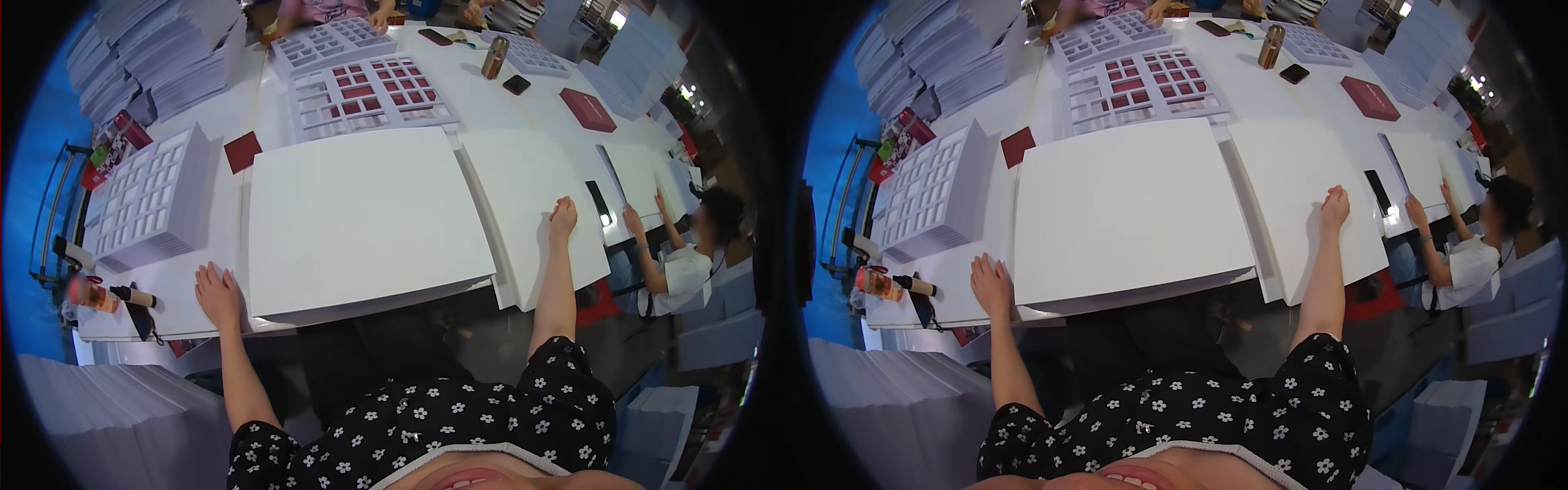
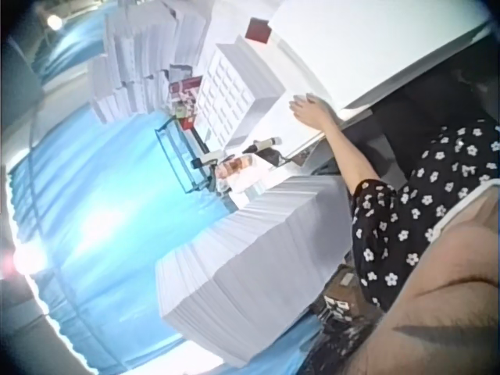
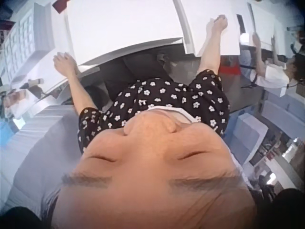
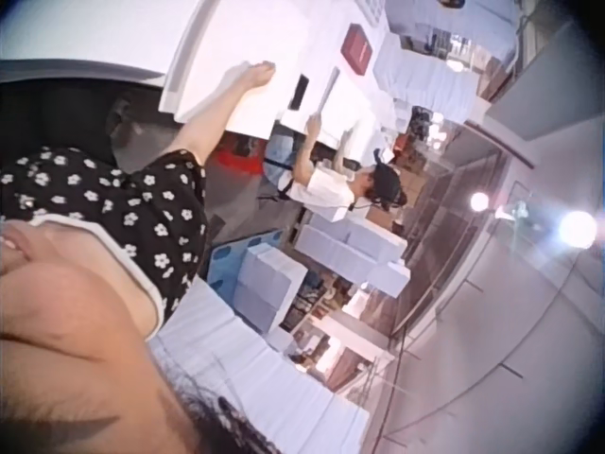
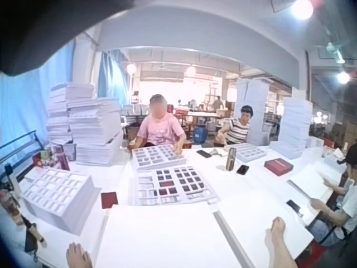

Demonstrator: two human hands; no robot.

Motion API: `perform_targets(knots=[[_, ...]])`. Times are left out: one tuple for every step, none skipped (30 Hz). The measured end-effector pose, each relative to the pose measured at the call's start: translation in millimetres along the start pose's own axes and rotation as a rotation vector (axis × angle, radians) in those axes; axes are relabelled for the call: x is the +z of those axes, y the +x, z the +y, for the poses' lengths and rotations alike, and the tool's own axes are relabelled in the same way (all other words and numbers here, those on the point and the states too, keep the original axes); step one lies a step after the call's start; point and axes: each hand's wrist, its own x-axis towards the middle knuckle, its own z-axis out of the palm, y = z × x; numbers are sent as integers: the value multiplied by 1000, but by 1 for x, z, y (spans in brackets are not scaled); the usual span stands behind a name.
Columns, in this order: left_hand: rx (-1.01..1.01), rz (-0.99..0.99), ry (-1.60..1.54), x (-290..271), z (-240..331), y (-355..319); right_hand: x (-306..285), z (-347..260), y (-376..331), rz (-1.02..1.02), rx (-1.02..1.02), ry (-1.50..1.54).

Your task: The person repeatedly inserts a white paper sheet into a white plastic grid tray, presses it down to fit, and then removes it. This cycle is performed multiple times on the same tray. Other workers are visible in the background performing similar tasks.

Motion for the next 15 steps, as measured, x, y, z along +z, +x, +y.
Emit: perform_targets(knots=[[-3,1,1,0,0,1,2,-2,0,2,-1,-68],[-7,1,2,-1,0,2,5,-6,5,-6,19,-71],[-10,-2,1,-2,0,1,5,-11,15,-14,37,-77],[-13,-4,0,-2,0,0,9,-15,21,-18,60,-82],[-19,-6,-1,-3,0,-1,16,-19,30,-42,90,-110],[-23,-2,-1,-5,1,1,26,-31,41,-63,120,-133],[-30,-12,-4,-6,2,2,39,-42,52,-82,149,-157],[-24,-29,-14,-5,7,4,51,-50,66,-101,60,-227],[-21,-38,-23,-5,10,6,70,-60,79,-121,-33,-289],[-32,-41,-14,-9,7,5,103,-79,78,-213,-119,-305],[-39,-45,-9,-12,5,5,141,-99,74,-298,-141,-249],[-31,-50,-30,-10,11,8,159,-106,86,-383,-260,-300],[-33,-54,-30,-11,11,8,196,-119,78,-475,-292,-241],[-23,-59,-45,-10,15,10,221,-129,82,-548,-501,-381],[-36,-62,-31,-13,10,9,260,-143,61,-679,-493,-365]])
